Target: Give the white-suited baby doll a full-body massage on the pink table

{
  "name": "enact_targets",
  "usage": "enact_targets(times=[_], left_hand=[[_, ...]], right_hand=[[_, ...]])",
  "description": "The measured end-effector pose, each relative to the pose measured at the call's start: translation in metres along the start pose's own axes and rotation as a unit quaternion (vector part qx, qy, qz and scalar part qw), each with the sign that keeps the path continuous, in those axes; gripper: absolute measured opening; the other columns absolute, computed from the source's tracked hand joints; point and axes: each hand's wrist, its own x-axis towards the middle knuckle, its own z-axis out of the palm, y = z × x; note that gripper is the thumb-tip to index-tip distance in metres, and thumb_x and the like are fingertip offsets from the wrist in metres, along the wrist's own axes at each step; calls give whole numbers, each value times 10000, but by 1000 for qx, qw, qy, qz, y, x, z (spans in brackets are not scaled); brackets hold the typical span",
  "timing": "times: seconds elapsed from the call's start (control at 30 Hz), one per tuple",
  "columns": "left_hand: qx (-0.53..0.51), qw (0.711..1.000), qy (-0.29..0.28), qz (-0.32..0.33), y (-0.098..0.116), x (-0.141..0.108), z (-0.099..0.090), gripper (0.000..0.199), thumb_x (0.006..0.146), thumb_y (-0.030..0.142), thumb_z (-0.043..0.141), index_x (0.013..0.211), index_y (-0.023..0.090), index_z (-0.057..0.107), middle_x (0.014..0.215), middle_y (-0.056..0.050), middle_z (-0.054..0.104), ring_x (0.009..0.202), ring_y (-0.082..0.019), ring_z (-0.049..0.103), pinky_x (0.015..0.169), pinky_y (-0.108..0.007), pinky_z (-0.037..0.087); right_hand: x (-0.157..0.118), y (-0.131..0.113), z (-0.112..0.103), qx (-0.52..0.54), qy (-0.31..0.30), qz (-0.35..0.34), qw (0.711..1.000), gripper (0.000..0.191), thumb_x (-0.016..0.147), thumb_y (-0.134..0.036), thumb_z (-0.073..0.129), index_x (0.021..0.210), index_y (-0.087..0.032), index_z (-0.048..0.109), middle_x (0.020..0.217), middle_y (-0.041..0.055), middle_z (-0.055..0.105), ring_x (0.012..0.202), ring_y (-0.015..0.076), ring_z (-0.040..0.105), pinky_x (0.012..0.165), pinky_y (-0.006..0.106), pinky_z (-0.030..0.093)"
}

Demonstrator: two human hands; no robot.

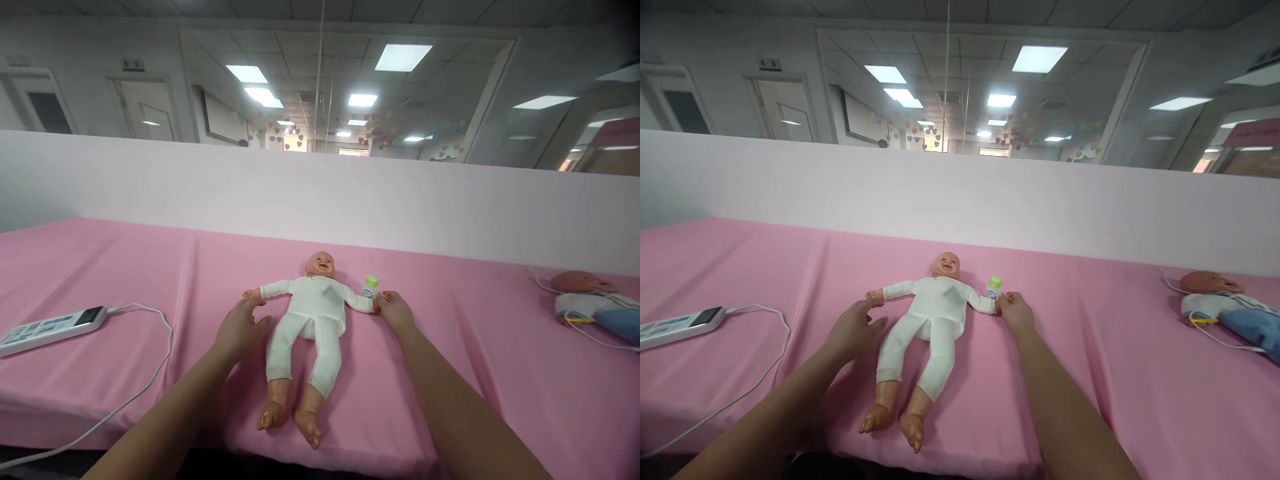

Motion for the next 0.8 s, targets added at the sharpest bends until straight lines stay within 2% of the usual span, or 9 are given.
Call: enact_targets(times=[0.13,0.3,0.4,0.5,0.57,0.63,0.67,0.73,0.8], left_hand=[[111,993,-24,0,-9,33,11,518,866,389,596,1353,211,596,1425,-156,593,1278,-396,547,1007,-479,462],[175,981,-64,-49,-26,71,21,498,857,380,588,1307,167,606,1380,-213,588,1257,-427,548,944,-506,490],[176,980,-70,-62,-34,90,22,515,873,472,591,1278,155,620,1352,-230,608,1239,-431,569,933,-498,498],[179,979,-63,-73,-40,103,22,571,893,589,551,1242,143,626,1313,-249,625,1232,-458,566,919,-502,503],[181,979,-56,-73,-45,109,21,530,914,582,519,1202,154,639,1278,-248,637,1232,-471,561,910,-511,504],[183,980,-44,-65,-50,115,21,459,934,538,495,1158,170,655,1237,-239,649,1212,-470,573,899,-515,505],[176,982,-35,-58,-52,118,21,438,934,525,500,1144,176,660,1215,-234,654,1180,-461,594,885,-510,509],[130,990,-14,-48,-52,125,22,427,904,533,568,1129,182,662,1156,-213,672,1071,-427,647,839,-486,523],[11,998,3,-57,-46,131,24,425,828,515,698,1101,191,668,1066,-165,699,961,-378,681,797,-452,536]], right_hand=[[-5,-3,-1,-2,-17,13,1000,531,970,-535,470,1375,-206,573,1204,94,741,1045,258,693,810,321,499],[-13,-9,-12,-27,-35,17,999,562,1002,-505,462,1457,-181,514,1308,139,707,1133,270,687,871,331,501],[-23,-12,-29,-50,-51,18,997,616,993,-527,489,1469,-138,503,1322,188,688,1094,308,695,849,368,519],[-56,-17,-46,-71,-51,0,996,579,966,-513,553,1419,-151,552,1343,198,660,1073,329,694,848,396,533],[-96,-20,-51,-74,-18,-82,994,528,982,-473,540,1435,-202,548,1435,157,609,1095,292,692,926,398,538],[-148,-21,-45,-43,-21,-175,983,553,1018,-508,479,1505,-248,489,1460,134,599,1003,258,724,868,401,591],[-174,-21,-38,-36,-25,-212,976,573,1018,-539,491,1517,-257,484,1448,132,612,1049,274,724,862,410,613],[-221,-17,-18,-51,-26,-333,941,691,951,-572,633,1551,-271,471,1535,133,549,1337,362,597,1059,515,557],[-252,-12,3,-77,-35,-425,901,983,756,-620,844,1587,-283,441,1638,146,425,1482,468,415,1114,599,512]])
